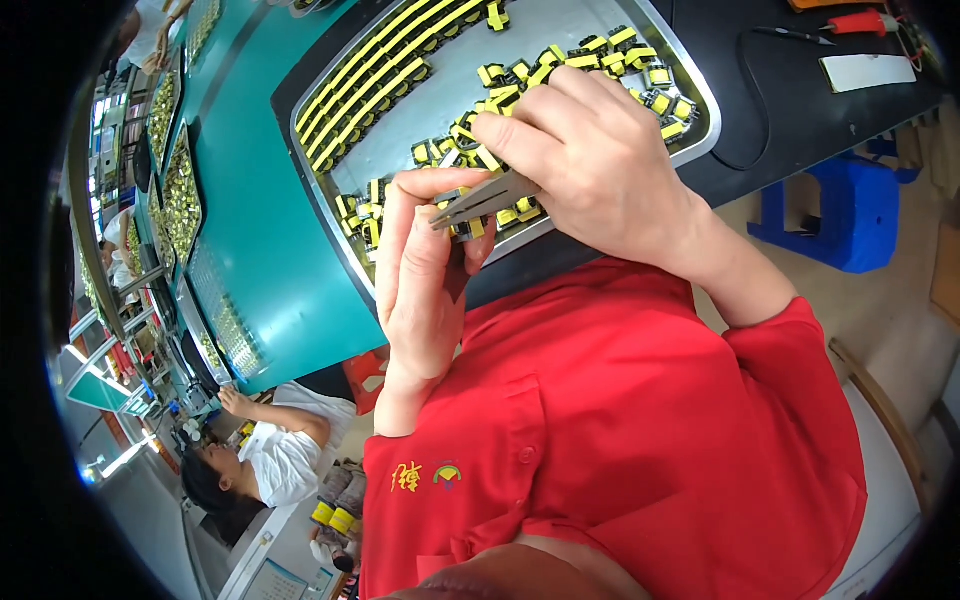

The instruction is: The person assembles small yellow electronic components into black rectangular plastic housings by hand, taking the components from a tray and inserting them into the housings.

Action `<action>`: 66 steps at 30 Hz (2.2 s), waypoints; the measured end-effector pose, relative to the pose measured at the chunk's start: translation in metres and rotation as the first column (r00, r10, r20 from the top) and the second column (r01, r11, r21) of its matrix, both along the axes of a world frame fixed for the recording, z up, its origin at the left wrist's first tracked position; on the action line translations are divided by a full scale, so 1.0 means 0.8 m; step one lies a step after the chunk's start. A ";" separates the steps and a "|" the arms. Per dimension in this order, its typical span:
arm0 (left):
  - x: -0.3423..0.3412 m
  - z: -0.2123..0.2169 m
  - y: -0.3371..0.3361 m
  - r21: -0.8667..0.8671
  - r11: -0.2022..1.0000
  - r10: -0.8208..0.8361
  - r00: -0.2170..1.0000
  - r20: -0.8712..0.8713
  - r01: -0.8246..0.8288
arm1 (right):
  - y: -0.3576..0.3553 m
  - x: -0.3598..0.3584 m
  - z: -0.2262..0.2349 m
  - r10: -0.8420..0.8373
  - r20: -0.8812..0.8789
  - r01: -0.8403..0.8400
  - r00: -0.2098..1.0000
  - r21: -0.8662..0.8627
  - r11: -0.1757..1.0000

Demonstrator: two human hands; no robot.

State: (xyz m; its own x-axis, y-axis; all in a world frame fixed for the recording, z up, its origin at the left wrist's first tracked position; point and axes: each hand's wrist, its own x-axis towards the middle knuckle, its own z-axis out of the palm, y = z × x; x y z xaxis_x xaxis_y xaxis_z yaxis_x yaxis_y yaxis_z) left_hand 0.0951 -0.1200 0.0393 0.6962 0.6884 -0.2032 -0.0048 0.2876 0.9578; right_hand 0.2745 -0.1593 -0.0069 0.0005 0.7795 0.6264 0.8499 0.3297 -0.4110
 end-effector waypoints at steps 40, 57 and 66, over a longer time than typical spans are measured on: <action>-0.009 -0.018 -0.001 0.014 0.998 0.064 0.996 0.063 -0.065 | 0.003 0.011 -0.005 0.190 -0.270 -0.228 0.944 -0.118 0.966; -0.020 -0.038 0.017 -0.101 0.978 0.199 0.952 0.231 -0.180 | -0.002 0.004 0.009 0.207 -0.396 -0.280 0.894 -0.136 0.950; -0.016 -0.030 0.016 -0.053 0.966 0.260 0.948 0.184 -0.254 | -0.004 -0.005 0.005 0.159 -0.420 -0.249 0.894 -0.170 0.953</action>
State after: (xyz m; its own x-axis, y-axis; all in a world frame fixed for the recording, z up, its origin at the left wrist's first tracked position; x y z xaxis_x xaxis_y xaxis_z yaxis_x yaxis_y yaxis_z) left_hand 0.0822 -0.1069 0.0152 0.5241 0.8448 -0.1078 -0.2615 0.2801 0.9237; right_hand 0.2705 -0.1625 -0.0028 0.0400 0.9040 0.4257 0.5239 0.3438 -0.7793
